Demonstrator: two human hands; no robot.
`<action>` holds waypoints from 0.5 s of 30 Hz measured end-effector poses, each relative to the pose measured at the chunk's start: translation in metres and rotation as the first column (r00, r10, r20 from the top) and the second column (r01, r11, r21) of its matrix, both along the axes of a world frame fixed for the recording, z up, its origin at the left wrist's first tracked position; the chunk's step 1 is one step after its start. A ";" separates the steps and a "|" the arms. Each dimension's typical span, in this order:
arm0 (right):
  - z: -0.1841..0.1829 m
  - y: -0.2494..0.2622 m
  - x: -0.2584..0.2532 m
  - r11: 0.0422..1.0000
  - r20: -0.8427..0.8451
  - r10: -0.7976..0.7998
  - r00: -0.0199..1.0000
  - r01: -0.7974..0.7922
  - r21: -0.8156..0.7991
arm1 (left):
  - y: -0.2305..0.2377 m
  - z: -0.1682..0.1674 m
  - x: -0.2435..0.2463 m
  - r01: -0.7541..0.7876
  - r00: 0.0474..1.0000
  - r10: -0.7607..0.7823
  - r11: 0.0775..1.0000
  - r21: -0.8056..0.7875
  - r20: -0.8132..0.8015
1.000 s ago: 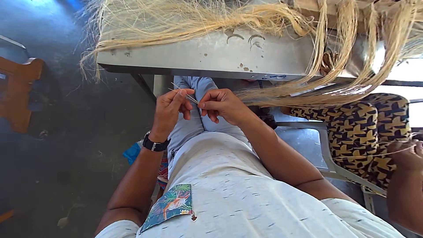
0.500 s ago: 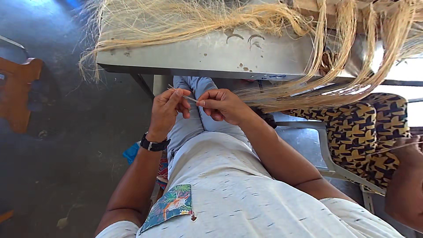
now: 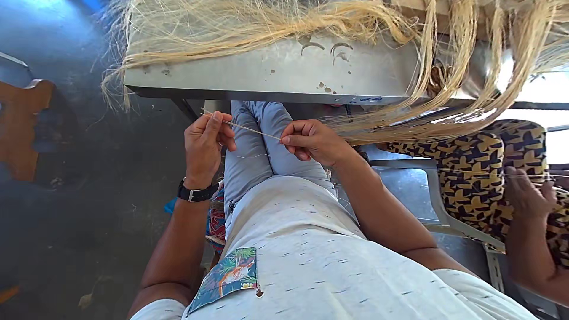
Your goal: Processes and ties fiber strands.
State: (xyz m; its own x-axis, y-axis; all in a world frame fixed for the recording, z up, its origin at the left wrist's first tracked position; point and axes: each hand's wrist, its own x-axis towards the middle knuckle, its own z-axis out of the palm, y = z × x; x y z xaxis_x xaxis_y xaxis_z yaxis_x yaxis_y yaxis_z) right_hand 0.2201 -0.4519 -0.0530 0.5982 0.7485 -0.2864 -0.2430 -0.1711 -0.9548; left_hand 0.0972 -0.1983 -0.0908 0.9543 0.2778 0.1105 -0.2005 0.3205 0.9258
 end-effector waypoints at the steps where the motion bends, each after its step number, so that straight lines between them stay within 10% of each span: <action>1: -0.001 0.000 0.000 1.000 0.008 -0.006 1.000 0.006 0.001 | 0.000 -0.001 0.001 -0.001 1.000 0.001 1.000 0.018 0.011; 15: -0.006 0.000 0.000 0.998 -0.011 -0.058 0.998 0.059 0.012 | 0.009 -0.007 0.003 -0.102 0.992 0.090 0.983 0.155 0.084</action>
